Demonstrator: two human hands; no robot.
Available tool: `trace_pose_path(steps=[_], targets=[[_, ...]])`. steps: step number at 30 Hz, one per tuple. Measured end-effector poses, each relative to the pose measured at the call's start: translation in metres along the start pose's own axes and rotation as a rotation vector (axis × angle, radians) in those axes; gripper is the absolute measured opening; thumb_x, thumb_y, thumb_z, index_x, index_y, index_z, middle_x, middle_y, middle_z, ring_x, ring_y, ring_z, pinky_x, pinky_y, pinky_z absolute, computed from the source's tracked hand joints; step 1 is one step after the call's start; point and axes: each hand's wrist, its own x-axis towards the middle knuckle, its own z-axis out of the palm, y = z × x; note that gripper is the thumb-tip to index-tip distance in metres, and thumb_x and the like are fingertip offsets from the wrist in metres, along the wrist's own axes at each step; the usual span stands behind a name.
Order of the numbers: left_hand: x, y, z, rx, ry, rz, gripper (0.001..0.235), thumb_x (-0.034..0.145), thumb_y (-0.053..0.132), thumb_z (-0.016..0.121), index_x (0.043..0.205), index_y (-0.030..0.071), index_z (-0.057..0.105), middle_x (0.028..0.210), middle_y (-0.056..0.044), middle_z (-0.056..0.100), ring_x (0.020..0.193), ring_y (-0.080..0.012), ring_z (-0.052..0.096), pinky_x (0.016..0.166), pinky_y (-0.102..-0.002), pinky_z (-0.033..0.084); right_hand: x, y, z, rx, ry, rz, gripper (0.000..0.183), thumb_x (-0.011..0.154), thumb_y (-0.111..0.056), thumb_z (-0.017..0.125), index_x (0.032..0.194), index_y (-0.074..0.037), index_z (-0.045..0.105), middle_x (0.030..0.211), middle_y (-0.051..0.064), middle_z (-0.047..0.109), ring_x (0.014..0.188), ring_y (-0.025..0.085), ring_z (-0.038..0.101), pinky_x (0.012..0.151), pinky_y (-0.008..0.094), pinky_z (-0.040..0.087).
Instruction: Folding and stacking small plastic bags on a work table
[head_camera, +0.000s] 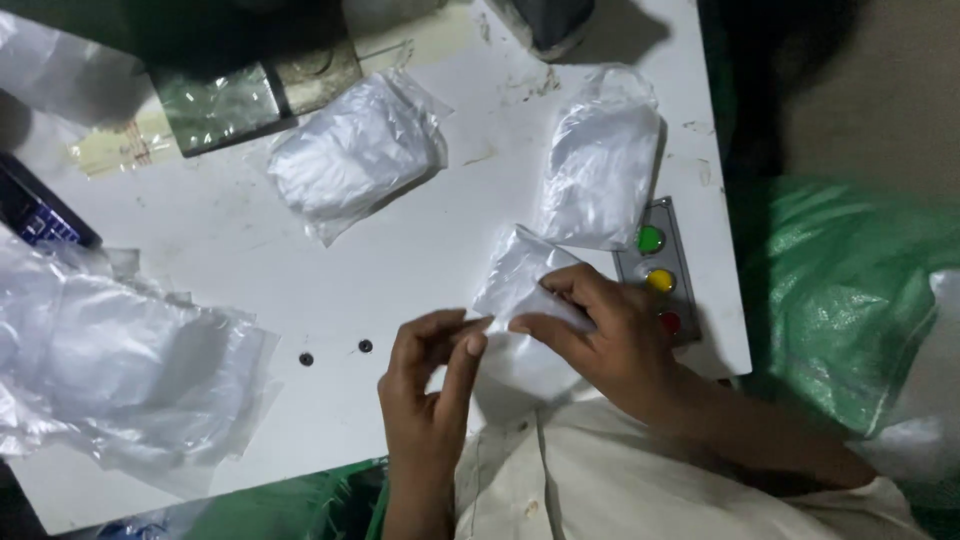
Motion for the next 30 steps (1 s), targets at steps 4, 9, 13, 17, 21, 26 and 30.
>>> trace_pose_path(steps=[4,9,13,17,21,26,30], targets=[[0.039,-0.011,0.008,0.49,0.058,0.259,0.024,0.102,0.031,0.07,0.094,0.009,0.068,0.074,-0.006,0.073,0.063,-0.0182,0.066,0.05,-0.03,0.051,-0.01,0.027,0.016,-0.635,0.126,-0.195,0.076,0.081,-0.063,0.078,0.126,-0.005,0.062,0.107,0.014,0.062,0.088,0.031,0.062,0.076,0.042,0.049],[0.077,0.007,0.07,0.603,-0.042,0.744,0.018,0.099,0.028,0.076,0.092,0.013,0.068,0.072,-0.001,0.064,0.067,-0.0221,0.059,0.066,-0.035,0.05,-0.029,0.06,0.02,-0.34,-0.091,-0.061,0.057,0.063,-0.024,0.085,0.109,-0.003,0.058,0.092,0.013,0.054,0.084,0.036,0.057,0.072,0.045,0.045],[0.109,0.028,0.124,0.585,-0.172,1.027,0.027,0.096,0.018,0.079,0.115,0.004,0.066,0.107,-0.01,0.063,0.102,-0.0349,0.062,0.09,-0.044,0.051,-0.022,0.055,-0.036,0.466,0.147,-0.079,0.051,0.07,-0.028,0.095,0.103,-0.004,0.065,0.11,0.016,0.069,0.105,0.038,0.07,0.092,0.045,0.053],[0.133,0.01,0.141,0.755,-0.258,1.0,0.051,0.091,0.026,0.082,0.13,0.002,0.061,0.111,-0.016,0.062,0.107,-0.0414,0.057,0.095,-0.053,0.045,-0.019,0.111,-0.104,0.729,0.573,0.522,0.054,0.068,-0.008,0.095,0.107,-0.003,0.058,0.096,0.007,0.068,0.089,0.018,0.066,0.079,0.033,0.057],[0.137,-0.003,0.137,0.925,-0.209,0.947,0.035,0.085,0.024,0.087,0.112,0.009,0.07,0.107,-0.009,0.061,0.104,-0.035,0.054,0.094,-0.048,0.041,0.015,0.209,-0.15,0.676,0.94,0.268,0.051,0.091,-0.018,0.087,0.129,-0.008,0.054,0.117,0.006,0.062,0.107,0.017,0.062,0.097,0.037,0.056],[0.118,-0.012,0.112,0.937,-0.206,0.866,0.035,0.091,0.035,0.08,0.109,0.008,0.067,0.115,-0.01,0.066,0.108,-0.029,0.06,0.101,-0.045,0.037,0.02,0.394,-0.08,0.572,0.745,0.607,0.061,0.087,-0.03,0.087,0.132,-0.01,0.05,0.128,0.009,0.066,0.115,0.02,0.066,0.093,0.037,0.057],[0.103,-0.031,0.084,0.977,-0.023,0.658,0.025,0.088,0.027,0.083,0.108,0.017,0.071,0.115,-0.003,0.07,0.112,-0.0312,0.054,0.094,-0.047,0.033,0.014,0.351,-0.055,0.251,0.462,0.527,0.066,0.1,-0.023,0.077,0.149,-0.005,0.037,0.15,0.017,0.046,0.139,0.029,0.046,0.118,0.04,0.036]])
